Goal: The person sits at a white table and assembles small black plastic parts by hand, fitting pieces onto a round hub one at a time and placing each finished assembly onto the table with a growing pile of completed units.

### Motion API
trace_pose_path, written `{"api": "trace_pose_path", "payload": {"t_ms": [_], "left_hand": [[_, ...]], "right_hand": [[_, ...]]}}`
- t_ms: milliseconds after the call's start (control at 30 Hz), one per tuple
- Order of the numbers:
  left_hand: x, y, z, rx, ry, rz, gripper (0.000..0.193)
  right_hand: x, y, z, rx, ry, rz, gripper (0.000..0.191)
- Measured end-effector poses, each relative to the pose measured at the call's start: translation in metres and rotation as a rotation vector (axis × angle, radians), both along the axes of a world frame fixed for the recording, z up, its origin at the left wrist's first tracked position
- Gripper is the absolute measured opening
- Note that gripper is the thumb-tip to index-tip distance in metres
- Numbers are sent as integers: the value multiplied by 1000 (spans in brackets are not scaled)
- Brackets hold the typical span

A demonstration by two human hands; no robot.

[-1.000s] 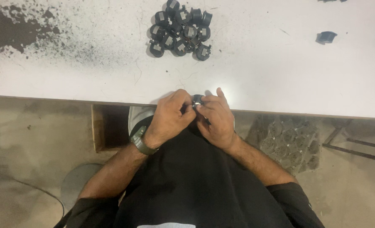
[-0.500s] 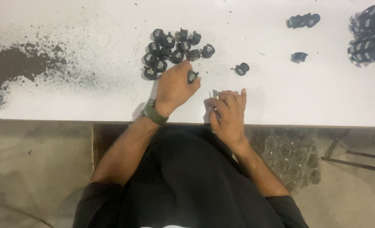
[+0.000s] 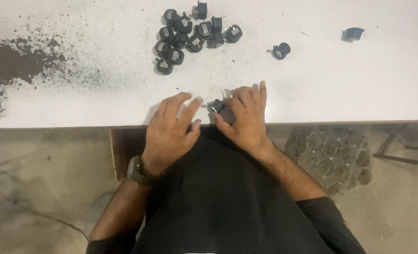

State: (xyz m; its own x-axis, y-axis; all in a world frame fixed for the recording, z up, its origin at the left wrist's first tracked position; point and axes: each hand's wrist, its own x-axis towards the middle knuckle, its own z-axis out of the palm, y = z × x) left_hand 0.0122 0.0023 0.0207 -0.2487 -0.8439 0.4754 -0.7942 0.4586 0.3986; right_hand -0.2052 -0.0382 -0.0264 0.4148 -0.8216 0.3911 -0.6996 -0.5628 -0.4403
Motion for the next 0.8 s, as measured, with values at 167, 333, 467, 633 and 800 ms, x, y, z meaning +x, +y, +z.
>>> {"api": "trace_pose_path", "payload": {"t_ms": [167, 333, 467, 633, 800], "left_hand": [[-2, -17, -20, -99, -194, -133, 49], [3, -24, -29, 297, 1, -147, 14], [11, -11, -26, 378, 216, -111, 9], [10, 9, -22, 387, 293, -63, 8], [12, 20, -9, 300, 63, 97, 25]], "right_hand": [[6, 5, -2, -7, -7, 17, 38], [6, 8, -5, -47, 14, 21, 39], [5, 9, -7, -52, -7, 12, 41], [10, 12, -6, -31, 17, -14, 43], [7, 13, 0, -34, 31, -20, 43]]}}
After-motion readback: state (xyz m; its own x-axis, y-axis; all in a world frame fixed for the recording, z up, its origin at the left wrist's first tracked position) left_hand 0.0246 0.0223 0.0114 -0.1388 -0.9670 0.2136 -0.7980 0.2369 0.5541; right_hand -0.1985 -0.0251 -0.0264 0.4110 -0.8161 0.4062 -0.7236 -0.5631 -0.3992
